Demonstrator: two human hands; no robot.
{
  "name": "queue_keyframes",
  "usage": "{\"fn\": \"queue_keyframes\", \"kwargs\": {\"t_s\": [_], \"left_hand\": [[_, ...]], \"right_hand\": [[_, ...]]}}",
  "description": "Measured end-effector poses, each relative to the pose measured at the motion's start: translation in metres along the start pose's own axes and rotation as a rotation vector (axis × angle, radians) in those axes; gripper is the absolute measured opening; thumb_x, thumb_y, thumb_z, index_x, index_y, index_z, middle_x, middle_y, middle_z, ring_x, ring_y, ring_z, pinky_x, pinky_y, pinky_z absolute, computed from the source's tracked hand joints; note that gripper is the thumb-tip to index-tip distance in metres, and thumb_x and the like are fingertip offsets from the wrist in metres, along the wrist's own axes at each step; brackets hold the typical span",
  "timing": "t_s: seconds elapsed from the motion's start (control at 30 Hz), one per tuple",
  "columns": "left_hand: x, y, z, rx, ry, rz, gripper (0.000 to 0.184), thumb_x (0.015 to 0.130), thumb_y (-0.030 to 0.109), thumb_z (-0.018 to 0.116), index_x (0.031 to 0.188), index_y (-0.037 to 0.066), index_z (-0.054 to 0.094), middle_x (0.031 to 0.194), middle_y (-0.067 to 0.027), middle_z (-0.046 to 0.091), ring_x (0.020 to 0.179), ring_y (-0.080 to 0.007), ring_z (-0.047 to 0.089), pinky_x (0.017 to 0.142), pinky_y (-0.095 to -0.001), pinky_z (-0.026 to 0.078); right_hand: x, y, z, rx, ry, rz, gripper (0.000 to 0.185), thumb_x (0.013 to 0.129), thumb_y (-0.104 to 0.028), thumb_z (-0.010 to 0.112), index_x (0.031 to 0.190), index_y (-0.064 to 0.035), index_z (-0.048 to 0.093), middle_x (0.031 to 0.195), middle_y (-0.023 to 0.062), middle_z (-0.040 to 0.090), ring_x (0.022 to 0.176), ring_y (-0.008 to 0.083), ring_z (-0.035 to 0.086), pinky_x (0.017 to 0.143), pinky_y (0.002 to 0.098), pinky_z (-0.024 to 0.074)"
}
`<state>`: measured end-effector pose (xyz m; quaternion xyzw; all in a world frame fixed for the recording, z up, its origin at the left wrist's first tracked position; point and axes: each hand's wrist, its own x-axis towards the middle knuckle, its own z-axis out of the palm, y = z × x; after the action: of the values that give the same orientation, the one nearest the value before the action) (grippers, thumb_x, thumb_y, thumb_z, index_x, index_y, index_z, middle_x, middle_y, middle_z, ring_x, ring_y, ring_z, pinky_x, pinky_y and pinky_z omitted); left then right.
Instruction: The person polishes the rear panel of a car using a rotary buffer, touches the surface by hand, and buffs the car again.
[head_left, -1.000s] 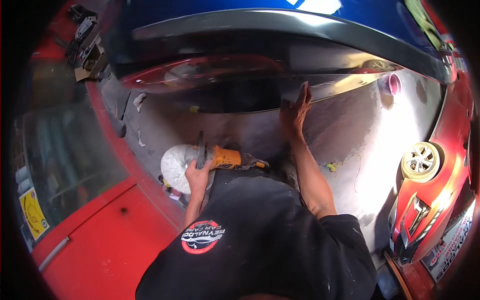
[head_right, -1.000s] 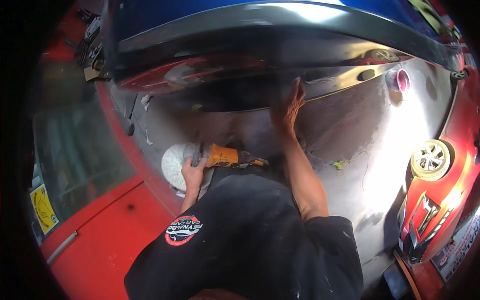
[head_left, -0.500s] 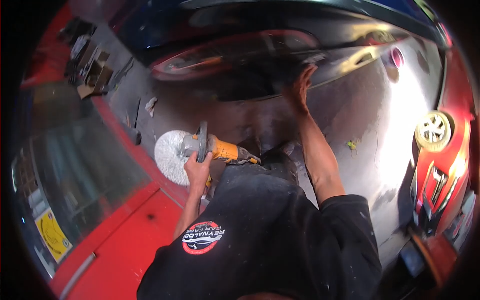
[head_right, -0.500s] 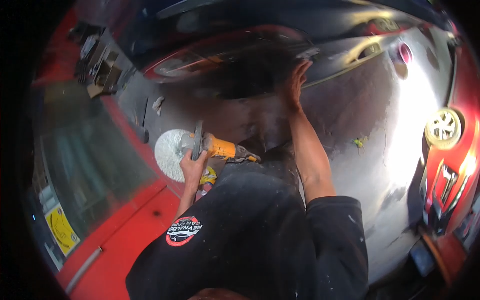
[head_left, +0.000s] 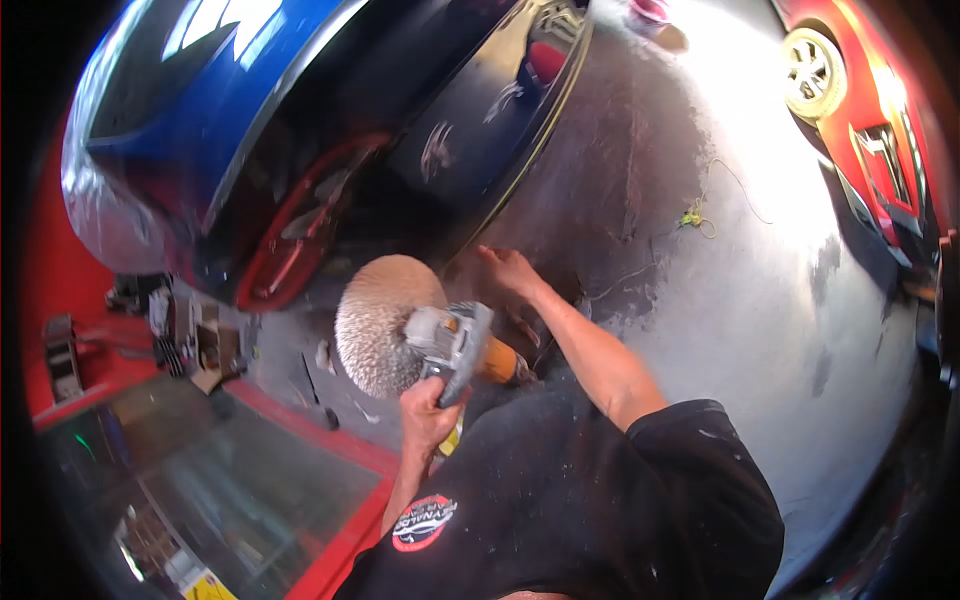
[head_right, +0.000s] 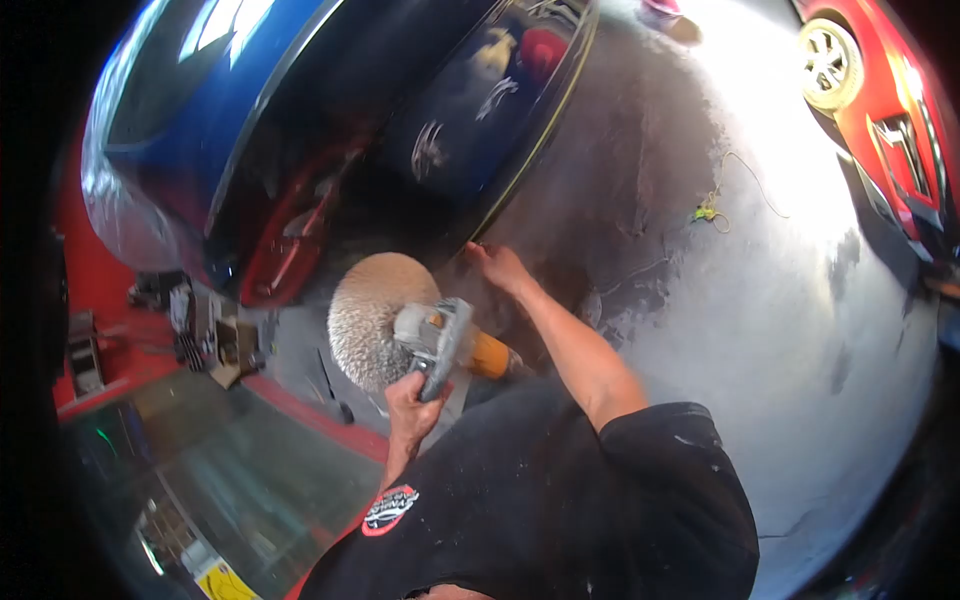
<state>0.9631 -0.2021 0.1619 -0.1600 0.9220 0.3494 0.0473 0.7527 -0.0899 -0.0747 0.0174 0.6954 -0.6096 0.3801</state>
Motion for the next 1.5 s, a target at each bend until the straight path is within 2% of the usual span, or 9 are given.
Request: {"fn": "queue_keyframes", "kwargs": {"t_s": [0.23,0.3,0.43,0.53,0.73,0.83,1.0,1.27,1.5], "left_hand": [[0.045,0.030,0.006,0.015,-0.186,0.512,0.026,0.071,0.016,0.089,0.069,0.008,0.065,0.061,-0.0074,0.057,0.055,-0.0281,0.056,0.055,-0.0389,0.042],[0.048,0.037,0.005,0.011,-0.215,0.509,0.021,0.071,0.016,0.087,0.071,0.008,0.068,0.063,-0.0071,0.060,0.057,-0.0278,0.058,0.057,-0.0385,0.043],[0.065,0.054,0.009,-0.008,-0.263,0.454,0.016,0.072,0.016,0.085,0.077,0.007,0.072,0.067,-0.0085,0.065,0.060,-0.0276,0.062,0.060,-0.0384,0.046],[0.062,0.048,0.007,-0.055,-0.296,0.419,0.012,0.073,0.012,0.082,0.080,0.005,0.075,0.069,-0.0075,0.069,0.062,-0.0202,0.065,0.060,-0.0338,0.049],[0.075,0.027,0.002,-0.153,-0.299,0.344,0.009,0.080,0.008,0.080,0.082,0.002,0.074,0.069,-0.0050,0.070,0.064,-0.0101,0.065,0.060,-0.0285,0.050],[0.103,0.016,0.005,-0.092,-0.267,0.329,0.025,0.080,0.016,0.088,0.075,0.002,0.068,0.059,-0.0083,0.059,0.056,-0.0105,0.056,0.054,-0.0312,0.045],[0.135,-0.026,0.008,-0.149,-0.313,0.134,0.022,0.085,0.019,0.087,0.082,0.003,0.073,0.064,0.0017,0.060,0.064,-0.0052,0.055,0.057,-0.0286,0.045],[0.132,-0.053,0.001,-0.070,-0.276,0.045,0.025,0.086,0.018,0.085,0.077,0.003,0.067,0.067,0.0060,0.055,0.065,-0.0041,0.048,0.056,-0.0261,0.040],[0.117,-0.077,-0.022,0.151,-0.187,0.068,0.029,0.088,0.021,0.085,0.078,0.001,0.065,0.063,-0.0048,0.059,0.059,-0.0113,0.052,0.055,-0.0322,0.044]], "right_hand": [[-0.018,-0.014,-0.024,0.675,-0.141,0.263,0.088,0.100,-0.073,0.050,0.126,0.0092,0.067,0.121,0.0217,0.068,0.108,0.0290,0.066,0.093,0.0458,0.0535],[-0.023,0.005,-0.025,0.827,-0.098,0.170,0.087,0.100,-0.074,0.051,0.124,0.0086,0.067,0.120,0.0215,0.069,0.102,0.0279,0.067,0.090,0.0436,0.0544],[-0.067,-0.002,-0.066,0.356,0.018,0.060,0.075,0.104,-0.068,0.047,0.126,0.0005,0.069,0.116,0.0104,0.072,0.097,0.0210,0.067,0.084,0.0362,0.0541],[-0.114,0.029,-0.066,0.641,-0.089,0.116,0.074,0.106,-0.059,0.051,0.136,0.0078,0.061,0.111,0.0074,0.073,0.104,0.0193,0.066,0.090,0.0398,0.0553],[-0.198,0.121,0.035,0.808,0.097,0.055,0.066,0.108,-0.059,0.048,0.142,-0.0038,0.060,0.128,0.0028,0.064,0.116,0.0138,0.058,0.103,0.0320,0.0449],[-0.202,0.148,0.054,0.765,0.065,-0.080,0.076,0.105,-0.060,0.055,0.153,-0.0019,0.047,0.143,0.0050,0.057,0.135,0.0147,0.048,0.116,0.0320,0.0357],[-0.203,0.145,0.085,0.546,0.087,-0.140,0.139,0.064,-0.046,0.099,0.165,0.0034,0.016,0.161,0.0161,0.043,0.151,0.0252,0.037,0.125,0.0395,0.0274],[-0.191,0.147,0.165,0.317,0.205,0.005,0.126,0.065,-0.020,0.098,0.165,-0.0083,0.020,0.146,0.0243,0.060,0.135,0.0369,0.059,0.113,0.0432,0.0475],[-0.175,0.154,0.208,0.376,0.081,0.022,0.110,0.067,-0.021,0.097,0.156,-0.0080,0.033,0.137,0.0218,0.066,0.131,0.0364,0.062,0.110,0.0443,0.0494]]}}
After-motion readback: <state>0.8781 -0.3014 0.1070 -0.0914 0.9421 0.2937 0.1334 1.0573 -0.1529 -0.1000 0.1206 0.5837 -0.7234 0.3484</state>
